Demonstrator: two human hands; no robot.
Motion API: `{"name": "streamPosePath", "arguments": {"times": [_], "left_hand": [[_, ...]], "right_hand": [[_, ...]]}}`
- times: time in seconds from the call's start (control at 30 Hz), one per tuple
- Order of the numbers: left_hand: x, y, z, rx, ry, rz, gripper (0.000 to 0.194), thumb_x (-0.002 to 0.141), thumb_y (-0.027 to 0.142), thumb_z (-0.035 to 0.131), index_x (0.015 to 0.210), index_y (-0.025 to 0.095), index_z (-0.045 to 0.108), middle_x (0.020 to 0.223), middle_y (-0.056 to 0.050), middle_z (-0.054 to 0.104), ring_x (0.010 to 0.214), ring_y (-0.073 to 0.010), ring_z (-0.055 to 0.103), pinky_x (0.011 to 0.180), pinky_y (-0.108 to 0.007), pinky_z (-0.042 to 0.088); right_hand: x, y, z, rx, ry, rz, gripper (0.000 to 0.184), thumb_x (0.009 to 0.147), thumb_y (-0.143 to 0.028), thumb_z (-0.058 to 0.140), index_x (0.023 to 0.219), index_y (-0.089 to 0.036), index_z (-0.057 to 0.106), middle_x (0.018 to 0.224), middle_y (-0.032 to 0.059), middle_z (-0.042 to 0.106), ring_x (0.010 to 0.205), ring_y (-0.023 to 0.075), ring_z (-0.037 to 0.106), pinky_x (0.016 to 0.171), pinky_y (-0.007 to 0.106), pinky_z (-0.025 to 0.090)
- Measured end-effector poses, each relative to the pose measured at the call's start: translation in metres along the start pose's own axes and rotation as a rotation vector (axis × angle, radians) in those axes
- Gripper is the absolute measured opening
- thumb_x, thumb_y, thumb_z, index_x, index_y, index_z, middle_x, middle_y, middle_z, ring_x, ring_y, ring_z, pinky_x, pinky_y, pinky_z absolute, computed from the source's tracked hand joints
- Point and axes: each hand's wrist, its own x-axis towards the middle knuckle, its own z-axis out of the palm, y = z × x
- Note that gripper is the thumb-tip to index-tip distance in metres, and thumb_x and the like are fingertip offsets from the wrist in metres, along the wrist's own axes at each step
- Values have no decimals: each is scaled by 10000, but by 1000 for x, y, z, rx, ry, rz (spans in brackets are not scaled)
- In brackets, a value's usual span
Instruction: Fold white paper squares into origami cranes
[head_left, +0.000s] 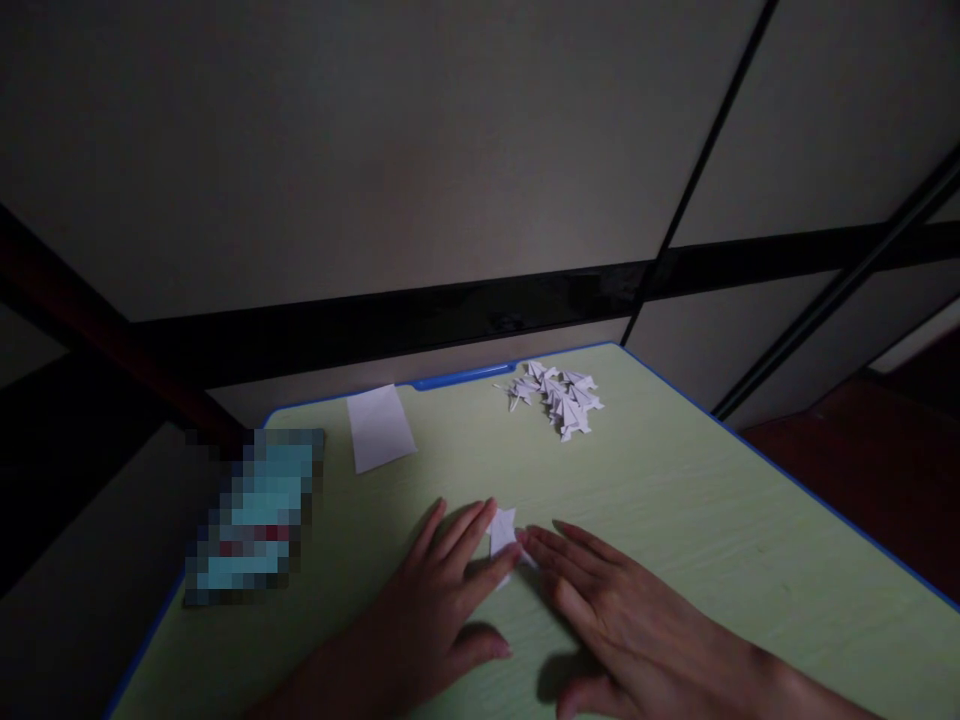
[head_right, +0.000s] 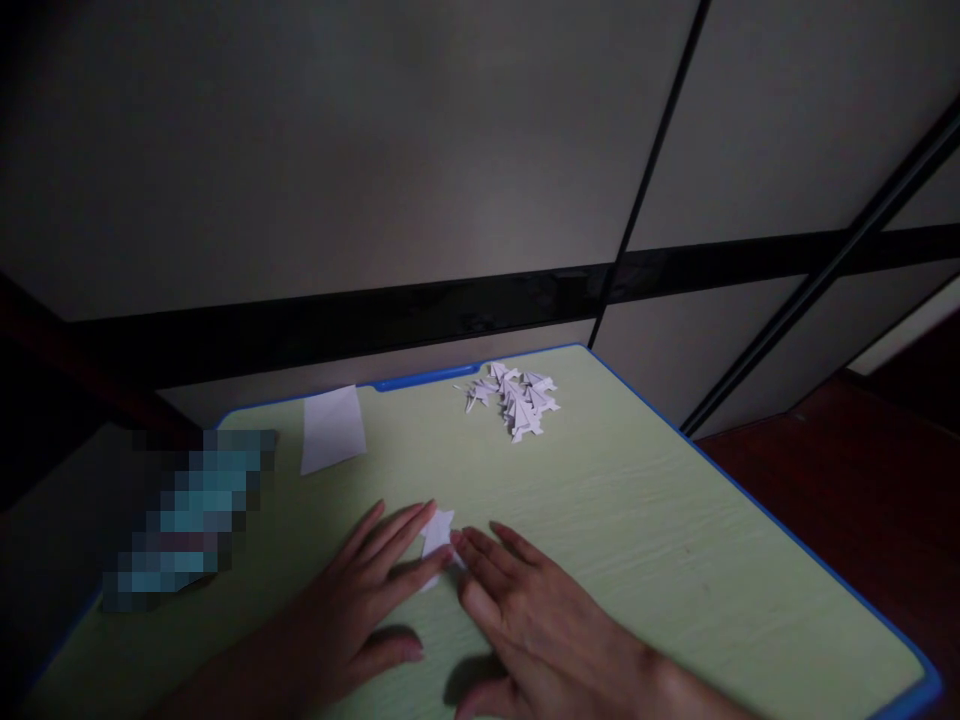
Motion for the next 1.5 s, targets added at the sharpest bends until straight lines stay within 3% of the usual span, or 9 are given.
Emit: {"name": "streamPosePath", "arguments": {"times": [0.2, 0.33, 0.43, 0.6, 0.77, 0.9, 1.07, 1.37, 1.5], "left_hand": [[-2, 0, -1, -15, -14, -21, 599, 768, 355, 462, 1280, 311, 153, 1385, -61, 129, 1249, -227, 106, 979, -503, 117], [-4, -3, 1, -31, 15, -23, 578, 772, 376, 444, 1273, 338, 158, 1381, -40, 157, 1243, -223, 125, 984, -499, 90], [-5, -3, 4, -46, 74, -48, 565, 767, 380, 444, 1269, 342, 186, 1345, -54, 232, 1226, -243, 156, 978, -502, 105], [-4, -2, 7, -143, 171, -109, 589, 729, 302, 516, 1256, 324, 253, 1196, -75, 354, 1149, -269, 255, 955, -487, 179], [4, -7, 8, -381, 322, -196, 497, 736, 143, 480, 1202, 277, 370, 997, -45, 456, 964, -193, 417, 847, -342, 355], [9, -11, 8, -430, 400, -224, 271, 729, 106, 480, 948, 223, 588, 886, -34, 495, 862, -175, 466, 774, -302, 388], [11, -10, 10, -324, 412, -226, 179, 744, 152, 487, 838, 210, 628, 881, -44, 494, 857, -185, 469, 765, -324, 383], [14, -12, 15, -249, 453, -259, 93, 716, 176, 543, 709, 187, 636, 851, -38, 498, 829, -183, 478, 739, -323, 387], [15, -13, 15, -258, 460, -256, 93, 714, 173, 545, 724, 188, 636, 848, -36, 499, 829, -179, 477, 736, -320, 390]], "right_hand": [[-11, -6, -1, 101, 83, 42, 559, 712, -492, 485, 1082, -78, 419, 1199, 208, 425, 1128, 281, 360, 923, 451, 307], [-2, 1, -5, 324, 166, 241, 286, 766, -254, 495, 1018, -144, 418, 971, 112, 564, 880, 211, 527, 749, 355, 425], [16, 8, -4, 422, 263, 350, 237, 729, -184, 522, 946, -164, 429, 861, 64, 554, 768, 175, 516, 661, 305, 420], [48, 13, 9, 421, 332, 344, 254, 651, -195, 619, 863, -140, 491, 807, 56, 522, 750, 173, 470, 656, 284, 383], [55, 19, 19, 537, 376, 269, 193, 644, -220, 643, 787, -157, 530, 733, 16, 500, 652, 136, 464, 569, 231, 369], [50, 24, 16, 586, 337, 134, 111, 706, -212, 584, 806, -167, 567, 806, 30, 473, 690, 127, 479, 576, 215, 385], [50, 28, 5, 542, 207, 16, 102, 738, -166, 540, 836, -165, 568, 813, 35, 480, 779, 142, 479, 681, 237, 388], [52, 33, 2, 629, 131, -7, 67, 726, -78, 514, 707, -141, 499, 738, 10, 469, 675, 108, 451, 588, 201, 374], [53, 33, 6, 725, 163, 115, 49, 752, -119, 498, 707, -132, 510, 653, -11, 467, 561, 86, 431, 501, 180, 350]]}}
